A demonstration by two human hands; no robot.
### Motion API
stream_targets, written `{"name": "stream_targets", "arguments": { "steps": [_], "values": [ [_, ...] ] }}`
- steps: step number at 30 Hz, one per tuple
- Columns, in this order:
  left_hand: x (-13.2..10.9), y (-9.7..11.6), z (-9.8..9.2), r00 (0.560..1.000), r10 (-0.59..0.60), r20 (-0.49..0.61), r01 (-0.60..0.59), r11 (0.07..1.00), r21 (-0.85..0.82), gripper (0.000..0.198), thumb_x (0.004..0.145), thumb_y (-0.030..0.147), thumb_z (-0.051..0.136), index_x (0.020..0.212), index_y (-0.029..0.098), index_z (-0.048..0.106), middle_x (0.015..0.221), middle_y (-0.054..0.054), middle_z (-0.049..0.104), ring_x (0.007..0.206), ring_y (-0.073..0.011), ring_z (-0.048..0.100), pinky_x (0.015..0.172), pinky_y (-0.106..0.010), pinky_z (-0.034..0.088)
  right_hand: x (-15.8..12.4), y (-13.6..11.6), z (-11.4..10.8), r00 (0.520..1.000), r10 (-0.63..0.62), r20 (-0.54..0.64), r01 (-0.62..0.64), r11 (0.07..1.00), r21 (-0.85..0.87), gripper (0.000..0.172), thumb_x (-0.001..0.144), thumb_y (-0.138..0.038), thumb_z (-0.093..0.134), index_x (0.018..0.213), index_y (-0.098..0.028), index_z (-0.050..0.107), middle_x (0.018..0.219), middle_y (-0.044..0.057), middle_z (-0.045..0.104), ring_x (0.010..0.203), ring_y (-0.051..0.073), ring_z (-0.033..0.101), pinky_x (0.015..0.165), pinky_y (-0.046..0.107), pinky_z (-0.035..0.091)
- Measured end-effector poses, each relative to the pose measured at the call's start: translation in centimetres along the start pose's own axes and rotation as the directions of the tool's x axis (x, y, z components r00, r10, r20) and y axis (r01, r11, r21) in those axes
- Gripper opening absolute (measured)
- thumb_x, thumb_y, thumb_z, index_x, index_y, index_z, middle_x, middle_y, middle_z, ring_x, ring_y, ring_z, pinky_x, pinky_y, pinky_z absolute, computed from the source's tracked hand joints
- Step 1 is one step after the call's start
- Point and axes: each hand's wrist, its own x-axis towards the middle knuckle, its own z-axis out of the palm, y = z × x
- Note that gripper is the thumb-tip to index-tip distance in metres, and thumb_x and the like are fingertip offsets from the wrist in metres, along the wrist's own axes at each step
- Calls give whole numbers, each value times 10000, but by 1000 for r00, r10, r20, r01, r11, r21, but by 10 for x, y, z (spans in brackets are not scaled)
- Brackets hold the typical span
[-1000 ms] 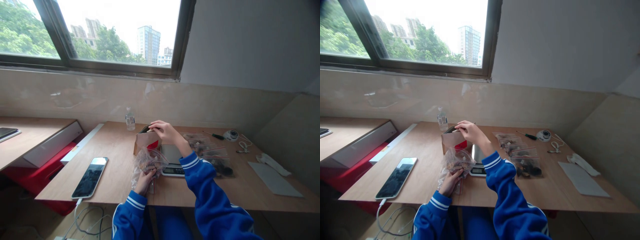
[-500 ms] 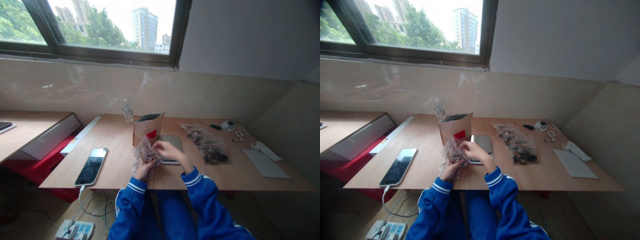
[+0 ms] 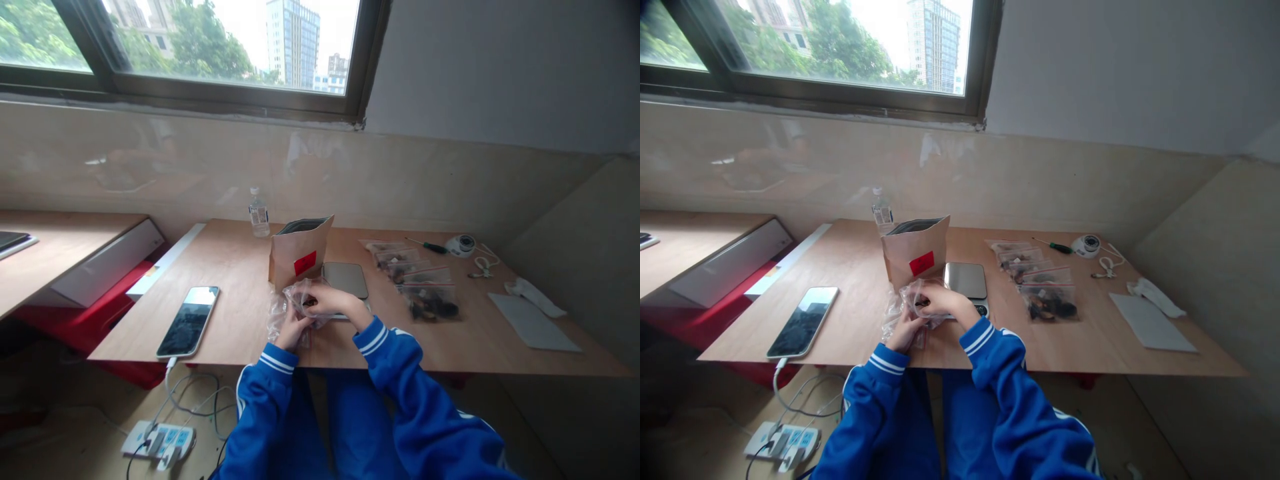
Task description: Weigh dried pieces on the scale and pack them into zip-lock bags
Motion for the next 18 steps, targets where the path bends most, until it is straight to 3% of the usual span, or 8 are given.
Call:
{"name": "stream_targets", "arguments": {
  "steps": [4,8,15,18],
  "values": [
    [0,5,2,1000,-7,-24,6,999,-43,806,601,144,743,1336,254,430,1112,-67,657,1034,-281,618,824,-366,519,-1,0,-1,997,27,-65,-28,1000,-1,402,719,-4,590,1093,-139,654,1077,90,670,900,183,609,784,251,455],
    [1,10,3,999,-6,-53,-1,993,-122,696,613,114,691,1268,255,504,1106,-68,663,977,-284,634,718,-350,532,-7,-4,-5,990,83,-114,-84,996,-10,228,770,-53,581,955,-122,695,918,71,704,786,166,617,718,238,449],
    [3,9,-1,997,-59,-53,45,973,-225,517,613,95,706,1104,221,603,1017,-64,689,954,-252,640,739,-328,515,-17,-9,0,945,138,-296,-152,988,-25,264,792,-76,601,1032,-122,699,1004,106,712,859,201,652,784,273,470],
    [4,8,-3,997,-58,-45,45,966,-255,478,620,96,704,1074,213,612,999,-63,688,960,-244,633,764,-336,506,-16,-9,6,933,99,-347,-123,991,-48,260,796,-72,605,1028,-136,704,1035,109,703,914,206,645,833,290,471]
  ]
}}
